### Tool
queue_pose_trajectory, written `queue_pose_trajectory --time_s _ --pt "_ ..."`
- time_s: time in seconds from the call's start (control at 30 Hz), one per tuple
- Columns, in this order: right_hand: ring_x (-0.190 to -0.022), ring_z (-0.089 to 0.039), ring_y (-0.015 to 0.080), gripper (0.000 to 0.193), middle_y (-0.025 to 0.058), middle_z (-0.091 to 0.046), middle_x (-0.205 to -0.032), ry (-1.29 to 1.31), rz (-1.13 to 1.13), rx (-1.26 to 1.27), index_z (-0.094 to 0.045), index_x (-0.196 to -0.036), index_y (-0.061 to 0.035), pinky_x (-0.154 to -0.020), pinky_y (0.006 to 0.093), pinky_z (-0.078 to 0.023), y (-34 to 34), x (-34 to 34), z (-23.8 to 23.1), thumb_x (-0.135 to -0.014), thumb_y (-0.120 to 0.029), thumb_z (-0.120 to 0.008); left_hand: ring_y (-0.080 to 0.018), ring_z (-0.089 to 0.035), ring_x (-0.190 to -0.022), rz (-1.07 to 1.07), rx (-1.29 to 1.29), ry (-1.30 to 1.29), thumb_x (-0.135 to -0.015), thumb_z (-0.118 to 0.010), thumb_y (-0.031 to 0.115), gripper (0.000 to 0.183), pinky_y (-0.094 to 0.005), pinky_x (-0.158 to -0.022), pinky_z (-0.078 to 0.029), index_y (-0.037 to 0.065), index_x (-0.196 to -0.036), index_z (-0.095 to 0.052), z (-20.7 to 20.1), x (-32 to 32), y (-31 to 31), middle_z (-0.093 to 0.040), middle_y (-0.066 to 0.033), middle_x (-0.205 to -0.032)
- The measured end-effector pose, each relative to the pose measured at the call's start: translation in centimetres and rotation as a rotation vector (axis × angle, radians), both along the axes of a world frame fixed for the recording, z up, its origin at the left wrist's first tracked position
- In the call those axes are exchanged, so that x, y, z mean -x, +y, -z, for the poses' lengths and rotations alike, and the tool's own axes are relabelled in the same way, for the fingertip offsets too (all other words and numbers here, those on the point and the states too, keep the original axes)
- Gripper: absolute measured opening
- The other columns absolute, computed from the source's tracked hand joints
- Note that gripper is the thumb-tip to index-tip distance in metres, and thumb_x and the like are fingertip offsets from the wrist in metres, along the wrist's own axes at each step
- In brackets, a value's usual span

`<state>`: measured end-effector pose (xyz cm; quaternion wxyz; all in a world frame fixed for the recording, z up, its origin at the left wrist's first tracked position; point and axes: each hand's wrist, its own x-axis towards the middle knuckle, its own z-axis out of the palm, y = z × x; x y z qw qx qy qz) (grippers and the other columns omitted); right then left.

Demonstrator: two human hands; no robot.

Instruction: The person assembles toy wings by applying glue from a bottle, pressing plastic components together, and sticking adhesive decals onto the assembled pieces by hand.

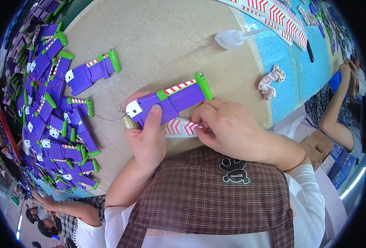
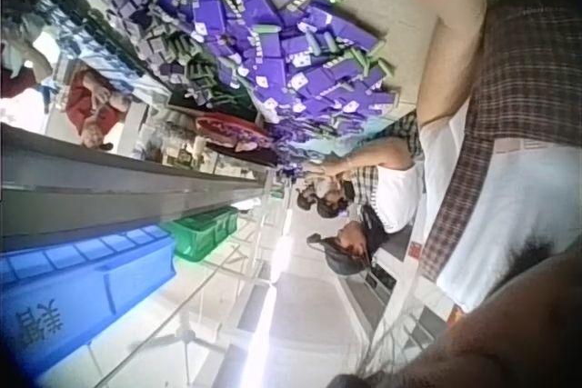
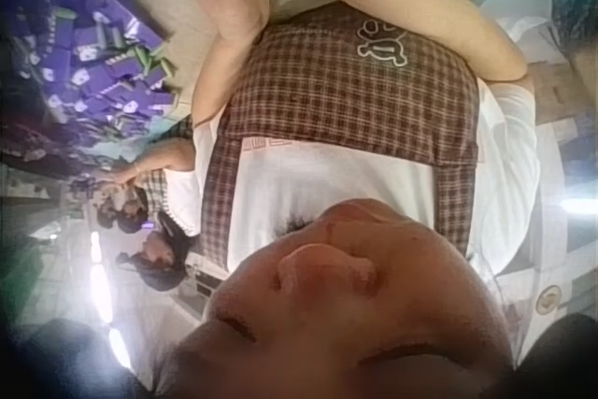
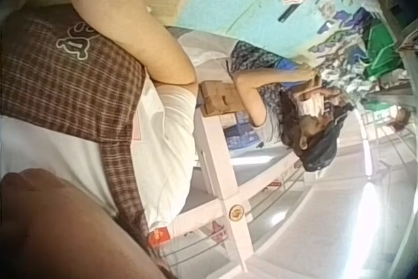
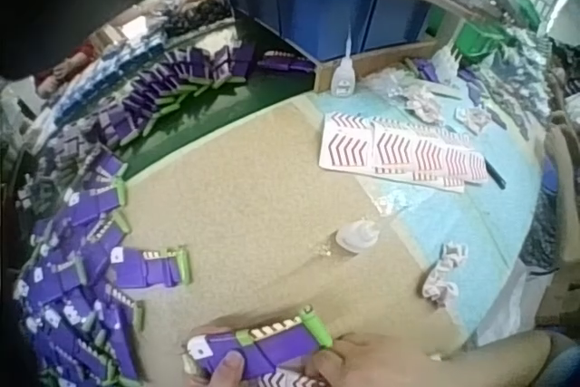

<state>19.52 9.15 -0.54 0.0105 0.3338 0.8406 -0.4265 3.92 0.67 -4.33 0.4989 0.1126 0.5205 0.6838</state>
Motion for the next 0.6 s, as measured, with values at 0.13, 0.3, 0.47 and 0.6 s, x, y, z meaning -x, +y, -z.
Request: queue_pose_trajectory --time_s 0.13,0.3,0.47,0.6 --pt "-0.075 -0.056 0.0267 0.022 0.008 -0.057 -0.076 0.048 0.022 0.013 -0.053 -0.091 -0.0054 -0.066 0.0385 -0.045 -0.2 -0.2 0.0 -0.073 -0.012 -0.065 -0.0109 -0.052 -0.09 -0.02 -0.032 -0.108 -0.085 -0.054 0.0 0.028 -0.0288 -0.081 -0.044 0.003 -0.112 -0.046 -0.2 0.2 0.1 -0.053 -0.0053 -0.1" --pt "-0.078 -0.058 0.029 0.014 0.01 -0.058 -0.08 -0.009 0.036 0.1 -0.059 -0.087 -0.0053 -0.069 0.0392 -0.047 0.5 -0.2 -0.3 -0.074 -0.009 -0.061 -0.0117 -0.052 -0.09 -0.029 -0.039 -0.033 -0.085 -0.053 0.0 0.028 -0.0294 -0.082 -0.044 0.003 -0.112 -0.046 0.1 0.0 -0.1 -0.053 -0.0055 -0.1" --pt "-0.079 -0.059 0.0303 0.011 0.0105 -0.06 -0.083 -0.033 0.047 0.241 -0.06 -0.085 -0.0068 -0.07 0.0398 -0.048 0.4 -0.5 0.1 -0.074 -0.008 -0.059 -0.0118 -0.052 -0.091 -0.022 -0.029 -0.012 -0.085 -0.055 0.0 0.029 -0.029 -0.082 -0.044 0.003 -0.112 -0.045 0.4 0.1 -0.1 -0.053 -0.0057 -0.1" --pt "-0.071 -0.059 0.0229 0.011 0.0049 -0.061 -0.087 0.291 -0.064 -0.144 -0.065 -0.083 -0.0092 -0.061 0.033 -0.047 0.9 -1.5 0.7 -0.072 -0.011 -0.068 -0.0114 -0.051 -0.09 -0.02 -0.027 0.004 -0.085 -0.055 0.001 0.029 -0.0284 -0.082 -0.043 0.003 -0.112 -0.045 0.1 -0.1 0.1 -0.053 -0.0053 -0.1"
